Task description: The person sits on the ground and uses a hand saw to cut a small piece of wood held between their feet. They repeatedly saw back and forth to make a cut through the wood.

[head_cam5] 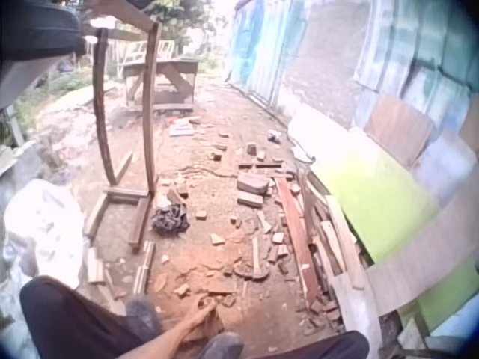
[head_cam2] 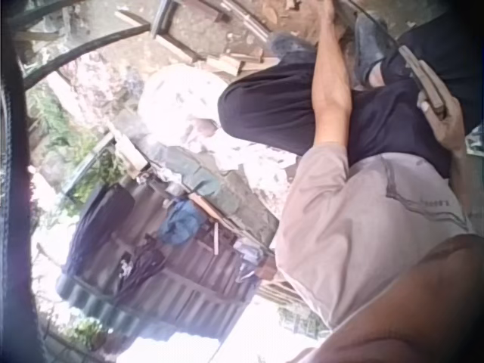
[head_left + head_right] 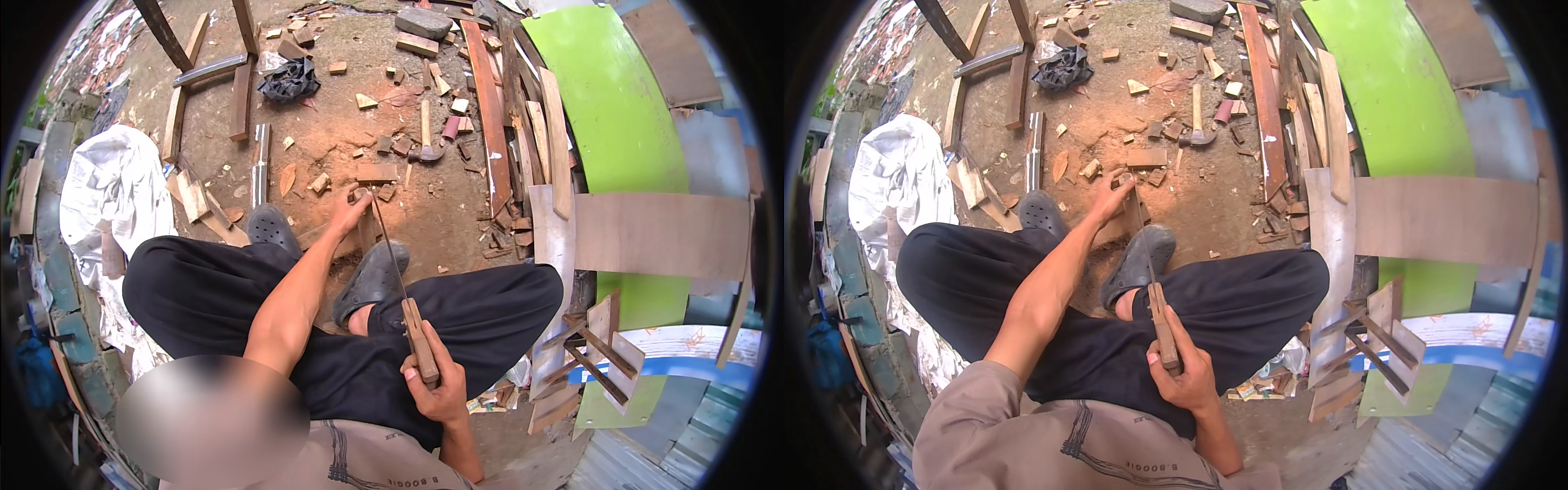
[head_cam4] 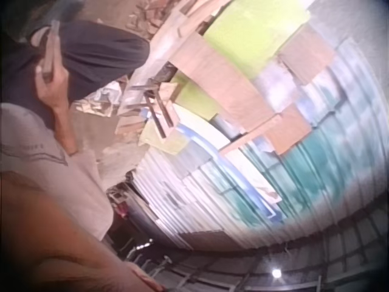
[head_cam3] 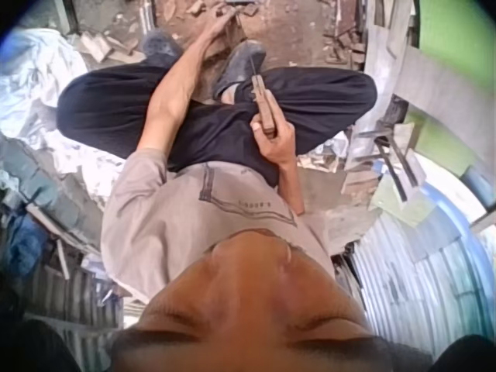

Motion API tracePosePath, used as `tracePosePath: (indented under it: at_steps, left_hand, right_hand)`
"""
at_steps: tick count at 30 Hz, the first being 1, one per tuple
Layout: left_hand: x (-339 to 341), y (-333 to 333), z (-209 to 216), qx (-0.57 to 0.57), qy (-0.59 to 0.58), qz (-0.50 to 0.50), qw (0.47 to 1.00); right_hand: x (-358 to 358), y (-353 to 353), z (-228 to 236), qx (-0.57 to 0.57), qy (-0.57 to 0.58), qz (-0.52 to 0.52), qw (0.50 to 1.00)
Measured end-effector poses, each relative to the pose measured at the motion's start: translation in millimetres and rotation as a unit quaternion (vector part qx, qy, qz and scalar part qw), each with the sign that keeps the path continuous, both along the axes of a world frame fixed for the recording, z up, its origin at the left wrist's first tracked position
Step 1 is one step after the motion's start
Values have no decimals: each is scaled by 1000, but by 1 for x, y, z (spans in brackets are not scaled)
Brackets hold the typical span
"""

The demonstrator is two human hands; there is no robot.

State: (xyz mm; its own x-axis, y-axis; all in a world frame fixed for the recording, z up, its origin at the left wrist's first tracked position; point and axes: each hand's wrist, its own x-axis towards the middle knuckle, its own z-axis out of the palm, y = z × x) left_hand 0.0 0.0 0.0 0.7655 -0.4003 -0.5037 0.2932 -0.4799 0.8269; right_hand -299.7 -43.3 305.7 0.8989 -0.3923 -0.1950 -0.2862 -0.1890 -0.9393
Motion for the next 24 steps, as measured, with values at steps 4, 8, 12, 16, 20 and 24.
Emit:
tracePosePath:
  at_steps: [4,8,12,16,20,24]
  left_hand:
    - [-5,0,-7,-32,-29,-26,999]
    - [1,3,-7,-9,-66,-61,996]
    - [2,6,0,-54,20,-43,997]
    - [9,17,-18,-62,7,-50,997]
    - [11,28,-34,-71,2,-17,997]
    - [-2,23,-21,-118,41,16,992]
  right_hand:
    - [-3,1,2,-8,4,-13,1000]
    - [0,4,7,-17,7,-13,1000]
    - [-2,7,14,-28,-14,-18,999]
    - [-2,9,20,-13,-17,-20,1000]
    - [0,7,15,-17,-19,-4,1000]
    - [0,4,9,-18,-21,-4,1000]
